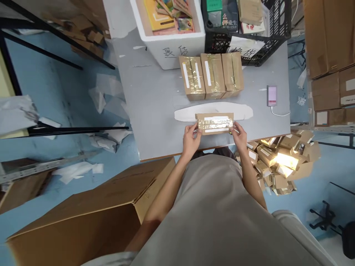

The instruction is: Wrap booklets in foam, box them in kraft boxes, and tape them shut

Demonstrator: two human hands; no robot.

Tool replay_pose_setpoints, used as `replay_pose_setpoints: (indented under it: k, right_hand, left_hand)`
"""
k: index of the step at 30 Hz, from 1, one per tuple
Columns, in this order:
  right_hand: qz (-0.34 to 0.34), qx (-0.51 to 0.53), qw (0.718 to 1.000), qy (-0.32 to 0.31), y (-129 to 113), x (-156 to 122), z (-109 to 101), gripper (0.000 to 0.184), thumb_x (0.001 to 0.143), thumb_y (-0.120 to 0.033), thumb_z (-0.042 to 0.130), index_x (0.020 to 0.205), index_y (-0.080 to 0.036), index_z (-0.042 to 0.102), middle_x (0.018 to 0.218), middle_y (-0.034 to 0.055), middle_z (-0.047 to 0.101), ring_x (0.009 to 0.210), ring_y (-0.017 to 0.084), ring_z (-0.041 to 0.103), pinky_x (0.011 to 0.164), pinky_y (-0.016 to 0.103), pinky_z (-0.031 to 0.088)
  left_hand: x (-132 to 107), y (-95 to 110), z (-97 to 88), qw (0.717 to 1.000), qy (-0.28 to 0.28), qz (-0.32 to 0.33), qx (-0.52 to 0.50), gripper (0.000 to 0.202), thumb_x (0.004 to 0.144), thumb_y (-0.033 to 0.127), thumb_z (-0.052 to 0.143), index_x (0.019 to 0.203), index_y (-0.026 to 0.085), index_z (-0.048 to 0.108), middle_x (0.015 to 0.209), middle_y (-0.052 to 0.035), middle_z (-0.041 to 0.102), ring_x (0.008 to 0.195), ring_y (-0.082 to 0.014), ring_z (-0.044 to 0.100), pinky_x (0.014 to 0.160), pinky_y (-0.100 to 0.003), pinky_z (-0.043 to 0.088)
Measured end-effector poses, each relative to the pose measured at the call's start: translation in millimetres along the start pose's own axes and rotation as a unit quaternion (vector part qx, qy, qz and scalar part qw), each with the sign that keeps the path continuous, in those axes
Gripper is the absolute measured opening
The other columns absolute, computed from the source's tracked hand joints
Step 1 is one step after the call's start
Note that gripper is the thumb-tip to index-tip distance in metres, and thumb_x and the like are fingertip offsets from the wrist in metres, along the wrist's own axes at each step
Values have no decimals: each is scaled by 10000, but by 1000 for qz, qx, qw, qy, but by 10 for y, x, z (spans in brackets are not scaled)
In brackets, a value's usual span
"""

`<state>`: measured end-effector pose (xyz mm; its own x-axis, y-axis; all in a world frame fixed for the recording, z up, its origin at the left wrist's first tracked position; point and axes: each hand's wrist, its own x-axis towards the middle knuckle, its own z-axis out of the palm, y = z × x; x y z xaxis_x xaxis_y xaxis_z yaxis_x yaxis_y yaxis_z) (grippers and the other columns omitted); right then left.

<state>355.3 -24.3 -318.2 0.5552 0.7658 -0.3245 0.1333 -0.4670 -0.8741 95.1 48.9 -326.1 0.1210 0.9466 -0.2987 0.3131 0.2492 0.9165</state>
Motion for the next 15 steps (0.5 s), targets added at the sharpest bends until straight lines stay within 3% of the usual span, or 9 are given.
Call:
replay_pose_setpoints:
  k: [4,8,15]
  right_hand:
    - [5,4,999,41,90,394,-361,678,943,-661,745,1452,-214,750,1433,178,731,1261,315,737,1072,491,674]
    - [35,-13,998,57,150,800,-809,569,981,-604,713,1423,-249,755,1339,138,701,1175,282,721,1020,453,676]
    - [42,-54,990,122,177,1257,-1465,404,1054,-525,701,1346,-247,694,1349,120,702,1270,265,682,1067,444,622]
  left_hand:
    - [153,303,501,999,-29,-8,38,438,1079,363,669,1491,241,754,1312,-95,637,1250,-219,724,1134,-382,656]
    - [294,633,1133,996,-28,-33,74,436,1089,384,643,1486,244,758,1346,-108,657,1296,-239,717,1132,-382,660]
    - [385,1151,2154,987,-26,-85,135,404,1084,497,673,1369,240,799,1353,-113,726,1274,-254,742,1088,-398,685]
